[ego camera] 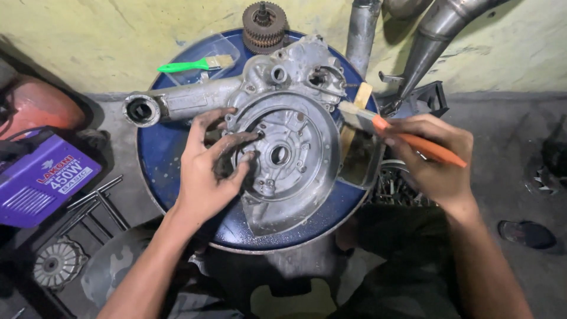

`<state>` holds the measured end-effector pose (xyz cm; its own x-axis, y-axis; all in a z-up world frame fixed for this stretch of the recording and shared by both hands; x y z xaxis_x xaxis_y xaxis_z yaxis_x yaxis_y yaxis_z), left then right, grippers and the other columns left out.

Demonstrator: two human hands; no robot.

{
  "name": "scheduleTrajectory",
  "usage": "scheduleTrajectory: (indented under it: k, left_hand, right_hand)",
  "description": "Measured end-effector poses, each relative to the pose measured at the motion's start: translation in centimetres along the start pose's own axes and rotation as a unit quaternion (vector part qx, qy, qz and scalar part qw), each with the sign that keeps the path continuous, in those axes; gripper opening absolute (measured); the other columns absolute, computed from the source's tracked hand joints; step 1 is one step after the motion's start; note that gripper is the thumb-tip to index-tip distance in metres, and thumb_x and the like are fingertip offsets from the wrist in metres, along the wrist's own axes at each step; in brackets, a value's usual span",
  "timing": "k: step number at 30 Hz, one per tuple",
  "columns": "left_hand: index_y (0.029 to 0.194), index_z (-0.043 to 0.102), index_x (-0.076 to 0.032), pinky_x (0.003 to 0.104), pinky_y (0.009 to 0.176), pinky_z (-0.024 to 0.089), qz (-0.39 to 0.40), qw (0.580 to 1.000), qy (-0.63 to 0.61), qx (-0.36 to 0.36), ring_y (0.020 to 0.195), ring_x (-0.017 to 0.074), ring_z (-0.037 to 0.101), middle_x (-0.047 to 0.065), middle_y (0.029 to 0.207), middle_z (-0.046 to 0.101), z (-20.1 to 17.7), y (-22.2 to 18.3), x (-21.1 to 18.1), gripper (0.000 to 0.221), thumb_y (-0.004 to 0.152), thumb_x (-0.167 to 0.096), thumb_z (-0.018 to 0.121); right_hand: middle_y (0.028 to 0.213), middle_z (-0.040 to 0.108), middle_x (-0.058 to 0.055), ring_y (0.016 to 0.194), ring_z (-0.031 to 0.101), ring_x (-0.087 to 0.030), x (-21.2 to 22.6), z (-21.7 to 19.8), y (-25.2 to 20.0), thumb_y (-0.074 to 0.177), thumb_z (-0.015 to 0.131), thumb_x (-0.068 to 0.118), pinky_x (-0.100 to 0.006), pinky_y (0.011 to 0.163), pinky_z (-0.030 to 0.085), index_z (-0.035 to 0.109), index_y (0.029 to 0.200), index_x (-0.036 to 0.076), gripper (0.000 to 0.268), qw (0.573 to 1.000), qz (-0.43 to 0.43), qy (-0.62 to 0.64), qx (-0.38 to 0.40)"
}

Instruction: Cleaning a motorcycle engine casing using a brush, cleaning fluid, and a wooden scraper.

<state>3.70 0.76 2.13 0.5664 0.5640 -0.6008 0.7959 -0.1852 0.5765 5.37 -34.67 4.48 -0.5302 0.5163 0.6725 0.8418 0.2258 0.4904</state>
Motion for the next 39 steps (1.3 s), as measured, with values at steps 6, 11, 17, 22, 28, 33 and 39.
scheduleTrajectory:
  k: [6,11,17,22,28,33,39]
  left_hand:
    - [0.121,0.08,-0.002,0.047,0.119,0.054,0.004,1.0,-0.006,-0.002,0.144,0.0408,0.06,0.025,0.153,0.052,-0.1,-0.1,-0.3,0.039,0.082,0.002,0.08]
    - [0.122,0.08,-0.002,0.05,0.122,0.053,0.007,1.0,-0.01,0.002,0.147,0.043,0.058,0.026,0.157,0.051,-0.1,-0.4,-0.2,0.04,0.082,0.002,0.08]
    - [0.125,0.079,-0.003,0.05,0.123,0.051,0.003,1.0,-0.005,0.004,0.148,0.0444,0.057,0.027,0.159,0.051,-0.1,-0.6,-0.1,0.043,0.082,0.002,0.079]
    - [0.125,0.079,-0.003,0.05,0.125,0.05,0.007,1.0,-0.005,0.0,0.148,0.0436,0.057,0.026,0.16,0.052,0.0,-0.4,-0.2,0.042,0.082,0.001,0.08]
    - [0.123,0.079,-0.002,0.048,0.12,0.053,0.007,1.0,-0.002,-0.015,0.143,0.0412,0.059,0.024,0.158,0.052,0.2,-0.3,-0.1,0.041,0.083,0.0,0.082]
    - [0.13,0.081,-0.019,0.058,0.109,0.057,0.01,0.999,0.012,-0.034,0.124,0.0479,0.069,0.02,0.15,0.057,0.4,-0.1,0.2,0.041,0.093,-0.004,0.084]
    - [0.131,0.079,-0.02,0.056,0.107,0.059,0.012,0.999,0.015,-0.041,0.122,0.0446,0.07,0.017,0.149,0.058,0.7,-0.2,0.9,0.043,0.091,-0.005,0.085]
  right_hand:
    - [0.088,0.083,-0.004,0.063,0.071,-0.009,-0.7,2.0,-0.3,0.085,0.083,-0.003,-0.021,0.058,0.053,0.08,0.096,0.007,0.015,0.983,-0.063,0.072,0.159]
    - [0.082,0.086,0.0,0.061,0.07,-0.012,0.5,4.3,-1.3,0.08,0.087,0.005,-0.028,0.061,0.054,0.086,0.089,0.009,0.011,0.971,0.053,0.016,0.232]
    - [0.087,0.077,-0.01,0.064,0.058,-0.015,-3.1,-0.3,-0.7,0.094,0.082,-0.005,-0.028,0.061,0.044,0.08,0.103,-0.005,0.009,0.998,-0.004,-0.055,0.035]
    - [0.094,0.074,-0.008,0.071,0.057,-0.012,-7.6,-2.5,0.1,0.103,0.089,-0.003,-0.024,0.064,0.044,0.077,0.118,-0.003,0.02,0.987,0.134,-0.078,-0.041]
    - [0.095,0.073,-0.014,0.072,0.071,-0.018,-16.2,-1.6,1.8,0.104,0.087,-0.001,-0.026,0.064,0.058,0.068,0.121,-0.009,0.026,0.985,0.16,0.038,-0.048]
    - [0.088,0.074,-0.028,0.061,0.076,-0.028,-25.4,0.9,3.6,0.103,0.087,0.011,-0.039,0.045,0.062,0.07,0.117,-0.008,0.029,0.962,0.264,0.067,0.004]
    - [0.087,0.078,-0.024,0.061,0.078,-0.026,-28.3,4.0,4.4,0.093,0.092,0.019,-0.039,0.047,0.064,0.079,0.108,0.0,0.027,0.928,0.368,0.025,0.045]
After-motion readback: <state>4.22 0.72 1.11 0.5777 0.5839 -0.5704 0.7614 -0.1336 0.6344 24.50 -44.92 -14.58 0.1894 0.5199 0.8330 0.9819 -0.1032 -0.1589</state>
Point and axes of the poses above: each hand's wrist, its own y-axis towards the middle knuckle, its own z-axis out of the palm, x = y × z, the point moved 4 cm from there along y, towards the middle knuckle
